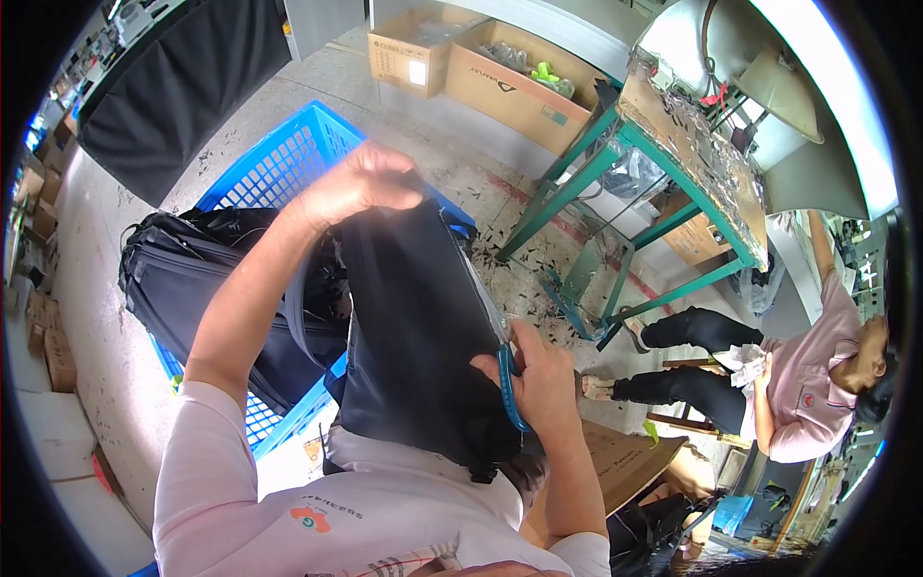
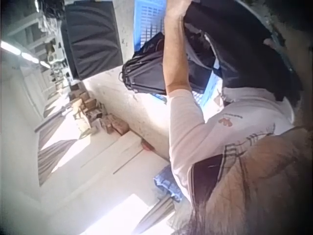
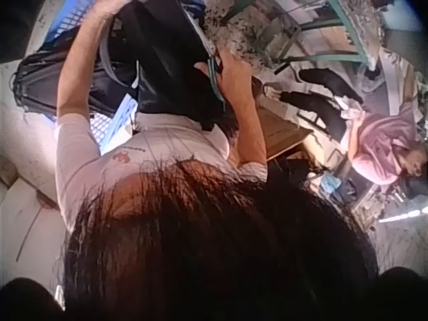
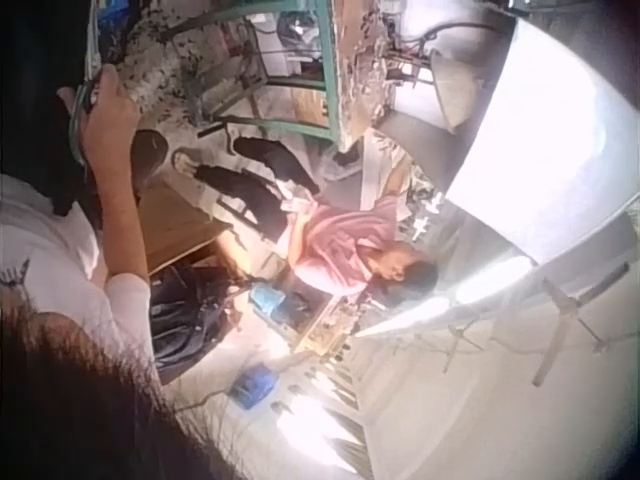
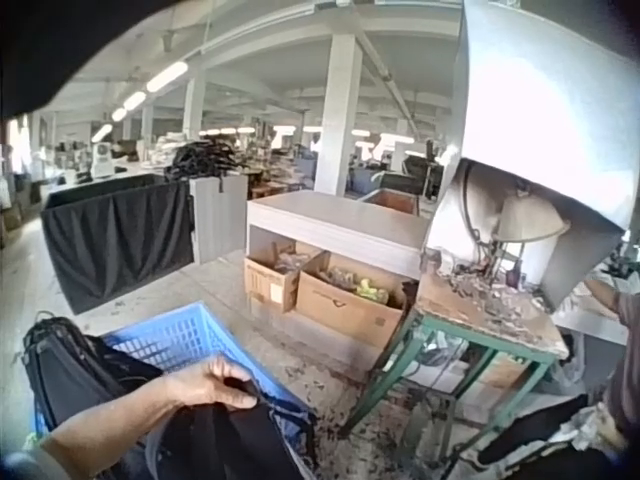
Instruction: The recorder is using scissors to trim excess material from black fabric bags.
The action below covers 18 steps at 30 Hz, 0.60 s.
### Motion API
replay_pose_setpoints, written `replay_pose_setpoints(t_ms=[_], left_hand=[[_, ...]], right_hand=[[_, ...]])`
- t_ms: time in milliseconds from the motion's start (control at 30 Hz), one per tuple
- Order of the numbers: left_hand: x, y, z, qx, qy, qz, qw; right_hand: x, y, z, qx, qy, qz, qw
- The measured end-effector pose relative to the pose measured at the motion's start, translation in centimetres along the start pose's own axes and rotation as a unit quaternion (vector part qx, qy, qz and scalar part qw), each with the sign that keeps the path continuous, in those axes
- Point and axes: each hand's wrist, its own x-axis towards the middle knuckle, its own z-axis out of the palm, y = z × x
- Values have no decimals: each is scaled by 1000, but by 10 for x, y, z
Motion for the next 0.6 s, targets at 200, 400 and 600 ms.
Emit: replay_pose_setpoints(t_ms=[200, 400, 600], left_hand=[[-2, 5, 2, 2, -9, -1, 1000], [-4, 2, 1, 14, -1, 13, 1000], [-5, -1, -2, 17, 11, 8, 1000]], right_hand=[[-1, -1, -7, 48, 7, 8, 999], [-1, -3, -8, 2, -7, 1, 1000], [1, 0, -5, -6, 11, -23, 1000]])
